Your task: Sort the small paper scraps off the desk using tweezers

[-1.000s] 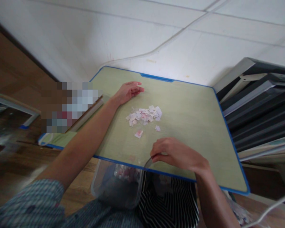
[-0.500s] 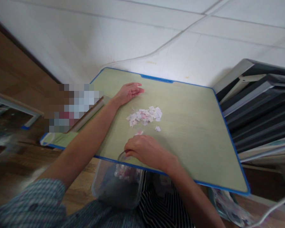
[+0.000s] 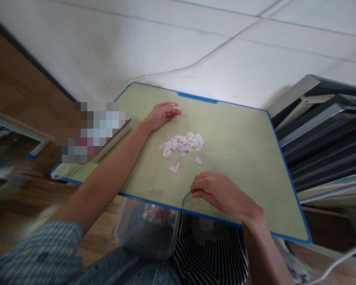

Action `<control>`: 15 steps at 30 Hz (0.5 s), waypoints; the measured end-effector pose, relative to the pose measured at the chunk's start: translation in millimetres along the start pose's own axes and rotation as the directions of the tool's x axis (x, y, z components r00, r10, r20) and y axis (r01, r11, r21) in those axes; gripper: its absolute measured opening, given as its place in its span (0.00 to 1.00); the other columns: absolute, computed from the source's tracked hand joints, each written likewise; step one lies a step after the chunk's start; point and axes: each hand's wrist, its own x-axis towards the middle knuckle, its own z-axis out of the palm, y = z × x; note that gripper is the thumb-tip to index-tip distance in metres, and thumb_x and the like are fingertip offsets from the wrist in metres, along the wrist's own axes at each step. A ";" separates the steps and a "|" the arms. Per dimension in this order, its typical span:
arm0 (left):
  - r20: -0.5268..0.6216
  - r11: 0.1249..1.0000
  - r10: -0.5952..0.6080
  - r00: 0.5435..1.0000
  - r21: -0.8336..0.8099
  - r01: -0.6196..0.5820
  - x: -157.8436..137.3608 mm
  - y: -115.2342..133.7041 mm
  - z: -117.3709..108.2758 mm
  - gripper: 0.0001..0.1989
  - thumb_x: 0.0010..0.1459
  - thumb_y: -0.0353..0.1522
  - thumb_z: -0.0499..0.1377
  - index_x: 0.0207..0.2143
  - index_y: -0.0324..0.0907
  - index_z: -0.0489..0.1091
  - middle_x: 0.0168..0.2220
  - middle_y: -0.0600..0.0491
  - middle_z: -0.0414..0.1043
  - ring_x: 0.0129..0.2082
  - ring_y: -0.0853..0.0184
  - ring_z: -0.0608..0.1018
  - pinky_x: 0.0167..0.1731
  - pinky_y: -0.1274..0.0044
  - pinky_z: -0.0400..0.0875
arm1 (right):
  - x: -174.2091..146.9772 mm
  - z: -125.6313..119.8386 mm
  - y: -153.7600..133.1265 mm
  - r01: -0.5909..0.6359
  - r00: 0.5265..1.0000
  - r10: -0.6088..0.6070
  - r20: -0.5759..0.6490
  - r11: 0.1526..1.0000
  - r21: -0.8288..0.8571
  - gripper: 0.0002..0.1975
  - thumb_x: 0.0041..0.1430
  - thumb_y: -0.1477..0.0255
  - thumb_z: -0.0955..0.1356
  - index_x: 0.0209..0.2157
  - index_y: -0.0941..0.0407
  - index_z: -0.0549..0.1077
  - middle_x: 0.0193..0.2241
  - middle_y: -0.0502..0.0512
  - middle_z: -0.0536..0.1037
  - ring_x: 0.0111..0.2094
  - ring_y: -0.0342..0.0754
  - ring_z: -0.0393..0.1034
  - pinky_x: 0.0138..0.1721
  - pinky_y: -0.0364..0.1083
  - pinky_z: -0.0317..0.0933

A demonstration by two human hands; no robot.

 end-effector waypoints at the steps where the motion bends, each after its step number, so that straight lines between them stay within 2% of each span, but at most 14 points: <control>1: -0.002 1.000 -0.003 1.000 -0.005 0.003 -0.5 0.5 0.3 0.09 0.52 0.32 0.57 0.36 0.37 0.67 0.28 0.52 0.75 0.31 0.73 0.76 0.39 0.80 0.66 | 6.3 1.4 -3.6 -0.006 1.000 0.006 0.003 1.000 -0.021 0.09 0.61 0.74 0.64 0.29 0.57 0.75 0.27 0.51 0.76 0.31 0.43 0.69 0.33 0.42 0.59; 6: -0.018 1.000 -0.024 1.000 -0.014 0.024 -2.2 2.9 1.7 0.08 0.53 0.31 0.56 0.35 0.37 0.67 0.27 0.52 0.75 0.30 0.73 0.76 0.39 0.80 0.66 | 36.1 9.7 -22.1 0.068 0.997 -0.071 -0.013 0.985 -0.161 0.08 0.60 0.74 0.64 0.29 0.57 0.75 0.28 0.52 0.77 0.32 0.45 0.70 0.34 0.43 0.58; 10: -0.020 1.000 -0.023 1.000 -0.005 0.023 -1.9 2.5 0.7 0.09 0.53 0.33 0.57 0.36 0.37 0.68 0.28 0.52 0.75 0.32 0.72 0.77 0.41 0.79 0.66 | 46.2 15.0 -27.9 0.106 0.992 -0.114 -0.044 0.982 -0.155 0.09 0.61 0.73 0.64 0.29 0.56 0.75 0.28 0.52 0.77 0.32 0.44 0.70 0.33 0.43 0.58; 12: -0.016 1.000 -0.021 1.000 -0.010 0.021 -1.9 2.0 0.4 0.09 0.53 0.33 0.57 0.35 0.37 0.68 0.29 0.51 0.75 0.32 0.71 0.77 0.42 0.79 0.66 | 47.4 15.6 -24.1 0.071 0.990 -0.080 -0.119 0.994 -0.079 0.08 0.60 0.74 0.65 0.29 0.57 0.75 0.28 0.52 0.78 0.30 0.43 0.69 0.32 0.42 0.58; 15: -0.017 1.000 -0.022 1.000 -0.017 0.022 -2.4 2.1 1.4 0.08 0.53 0.31 0.56 0.35 0.37 0.68 0.28 0.52 0.75 0.31 0.72 0.77 0.41 0.79 0.66 | 50.7 16.8 -12.7 -0.086 0.949 0.098 -0.301 0.995 0.053 0.06 0.57 0.76 0.66 0.30 0.58 0.76 0.27 0.52 0.78 0.27 0.42 0.69 0.29 0.41 0.58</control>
